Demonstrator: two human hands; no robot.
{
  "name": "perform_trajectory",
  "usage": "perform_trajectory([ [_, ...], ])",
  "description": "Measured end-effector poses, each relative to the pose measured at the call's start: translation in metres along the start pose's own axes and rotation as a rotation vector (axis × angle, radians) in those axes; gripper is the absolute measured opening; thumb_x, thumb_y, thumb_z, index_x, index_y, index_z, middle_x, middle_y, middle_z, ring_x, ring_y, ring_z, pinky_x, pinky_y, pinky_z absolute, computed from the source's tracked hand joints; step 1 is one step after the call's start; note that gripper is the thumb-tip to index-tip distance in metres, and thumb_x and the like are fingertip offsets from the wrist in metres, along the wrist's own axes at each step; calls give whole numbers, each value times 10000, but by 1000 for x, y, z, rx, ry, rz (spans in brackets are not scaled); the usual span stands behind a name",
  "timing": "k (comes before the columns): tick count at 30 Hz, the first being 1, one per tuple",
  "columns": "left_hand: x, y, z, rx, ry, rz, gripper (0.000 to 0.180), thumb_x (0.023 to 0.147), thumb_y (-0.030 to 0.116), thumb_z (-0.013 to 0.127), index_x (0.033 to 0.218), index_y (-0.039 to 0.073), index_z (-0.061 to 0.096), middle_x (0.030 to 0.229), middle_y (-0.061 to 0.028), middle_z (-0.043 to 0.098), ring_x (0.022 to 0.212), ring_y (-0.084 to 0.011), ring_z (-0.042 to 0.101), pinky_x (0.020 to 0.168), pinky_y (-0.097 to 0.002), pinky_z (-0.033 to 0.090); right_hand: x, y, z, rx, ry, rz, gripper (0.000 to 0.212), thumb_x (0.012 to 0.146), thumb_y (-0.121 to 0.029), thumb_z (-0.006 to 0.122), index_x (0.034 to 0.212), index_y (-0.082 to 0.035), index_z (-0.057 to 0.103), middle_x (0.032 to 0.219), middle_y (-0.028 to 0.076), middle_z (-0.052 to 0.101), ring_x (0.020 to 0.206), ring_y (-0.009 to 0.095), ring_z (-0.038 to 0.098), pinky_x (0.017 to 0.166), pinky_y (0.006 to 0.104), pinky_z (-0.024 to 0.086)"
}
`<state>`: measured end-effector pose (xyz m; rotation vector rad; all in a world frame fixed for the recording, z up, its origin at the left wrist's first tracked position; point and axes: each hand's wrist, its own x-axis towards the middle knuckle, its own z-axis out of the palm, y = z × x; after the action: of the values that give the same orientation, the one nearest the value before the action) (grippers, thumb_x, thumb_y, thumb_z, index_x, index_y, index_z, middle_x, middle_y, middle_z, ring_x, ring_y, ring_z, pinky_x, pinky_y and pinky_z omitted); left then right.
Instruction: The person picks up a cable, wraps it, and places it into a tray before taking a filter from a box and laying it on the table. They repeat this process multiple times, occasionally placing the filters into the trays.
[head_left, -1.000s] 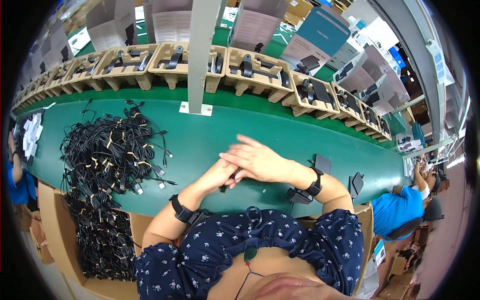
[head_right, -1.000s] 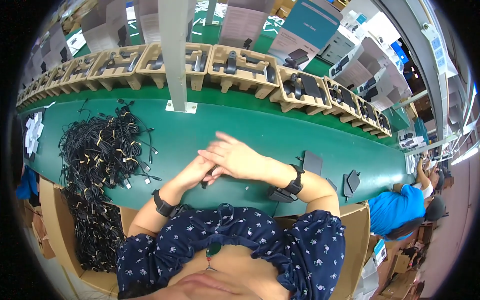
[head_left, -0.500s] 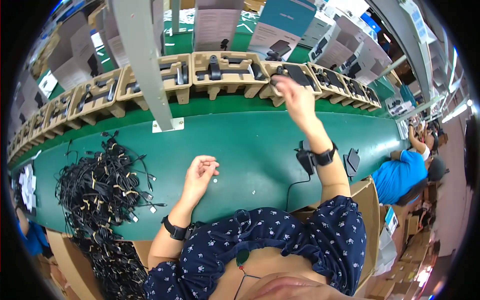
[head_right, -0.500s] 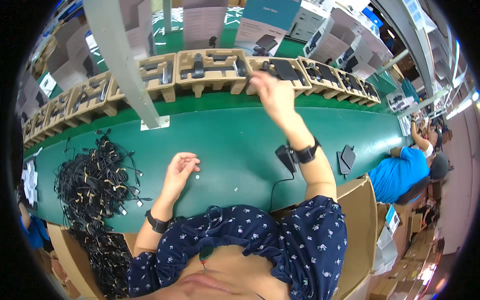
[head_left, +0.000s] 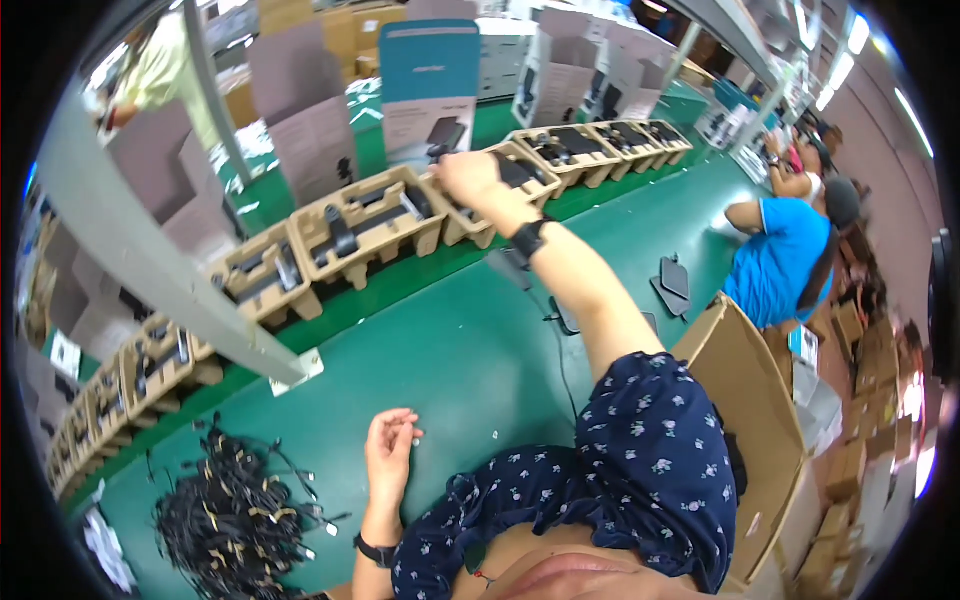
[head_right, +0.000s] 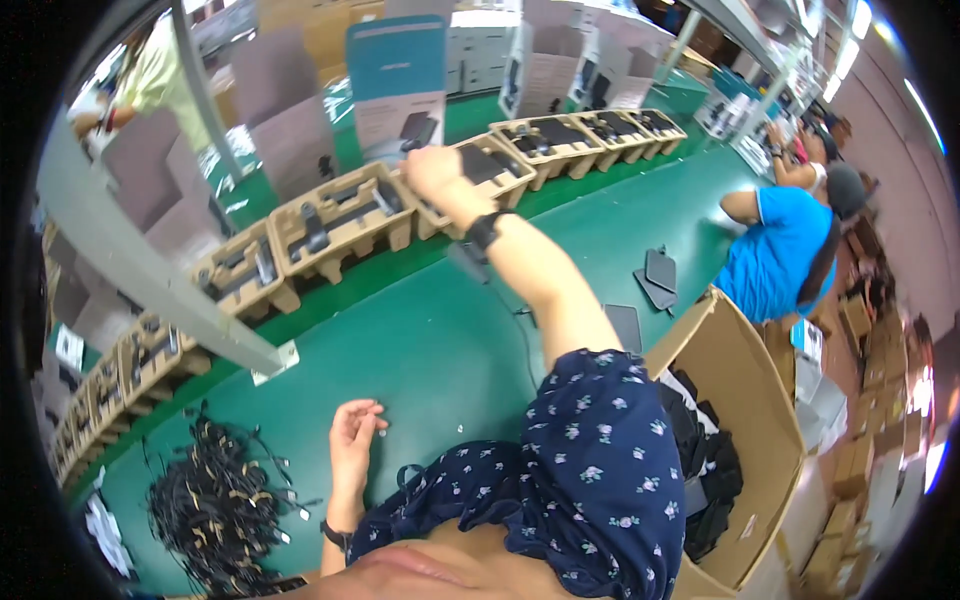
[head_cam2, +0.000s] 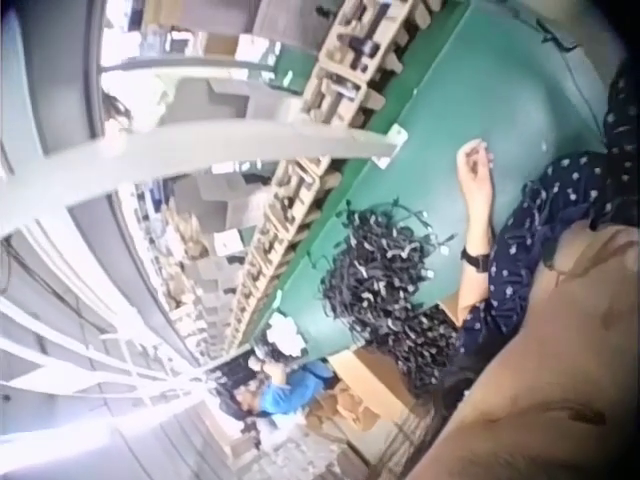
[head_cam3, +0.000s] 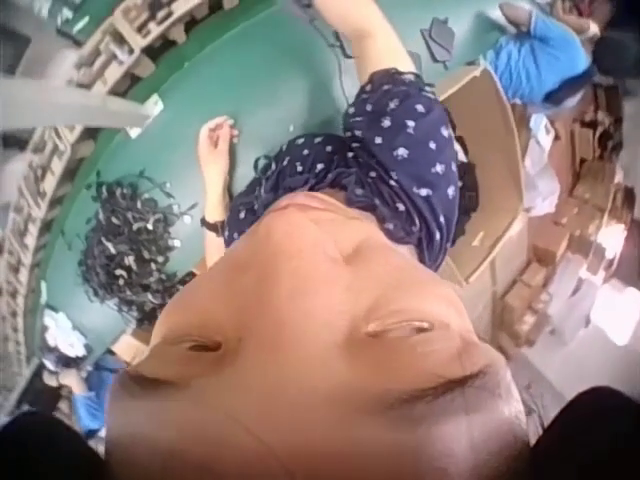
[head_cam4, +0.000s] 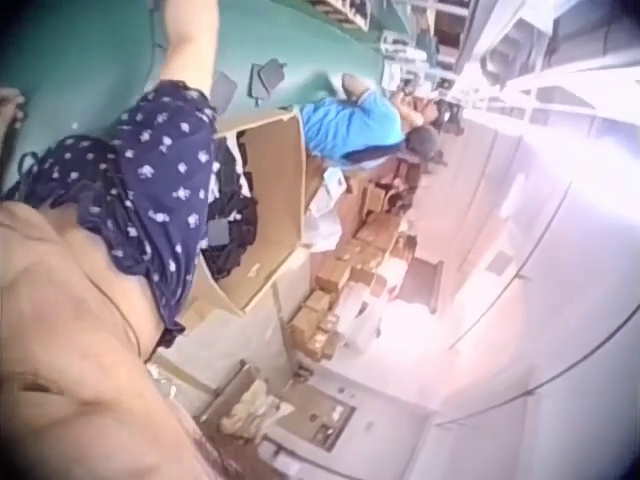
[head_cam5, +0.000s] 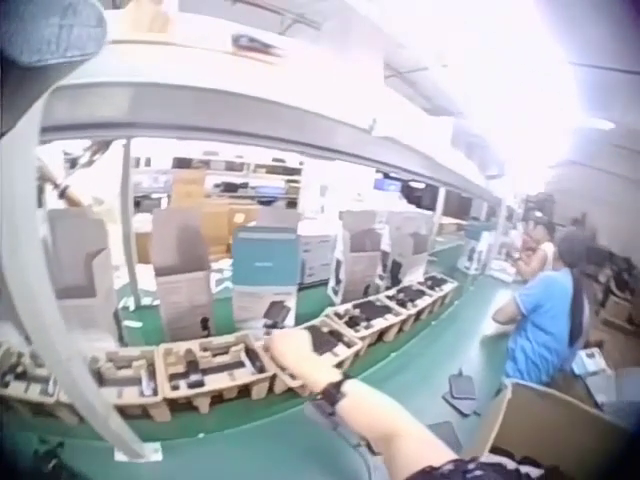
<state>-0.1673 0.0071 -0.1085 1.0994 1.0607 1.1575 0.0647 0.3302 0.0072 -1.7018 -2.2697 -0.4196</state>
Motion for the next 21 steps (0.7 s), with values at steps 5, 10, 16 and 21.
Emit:
perform_trajectory([
  [5,-7,10,2,20,40,5,166,873,22,486,1037,-8,484,948,-92,574,759,-119,547,706,-232,435,-5,-33,41,251,326,148,298,867,-319,473,883,-23,453,588,151,579,559,309,601,475,412,467],
  [10,-8,17,3,21,32,-11,164,874,34,494,1033,-7,485,941,-91,573,754,-116,544,709,-232,433,-16,-18,51,319,361,79,262,852,-281,497,908,-27,459,635,132,591,608,314,599,534,425,465],
  [16,-12,21,0,53,32,-23,163,873,26,497,1034,-2,495,953,-76,583,766,-106,553,722,-225,446,-22,-17,42,41,481,86,227,797,-275,558,884,-70,517,736,106,622,760,312,609,681,419,455],
  [21,-17,19,-5,41,42,-44,166,871,18,495,1036,-1,494,959,-78,583,768,-107,555,723,-225,447,-22,-17,23,249,97,153,216,800,-248,556,901,-58,533,776,145,624,774,315,611,692,430,467],
])
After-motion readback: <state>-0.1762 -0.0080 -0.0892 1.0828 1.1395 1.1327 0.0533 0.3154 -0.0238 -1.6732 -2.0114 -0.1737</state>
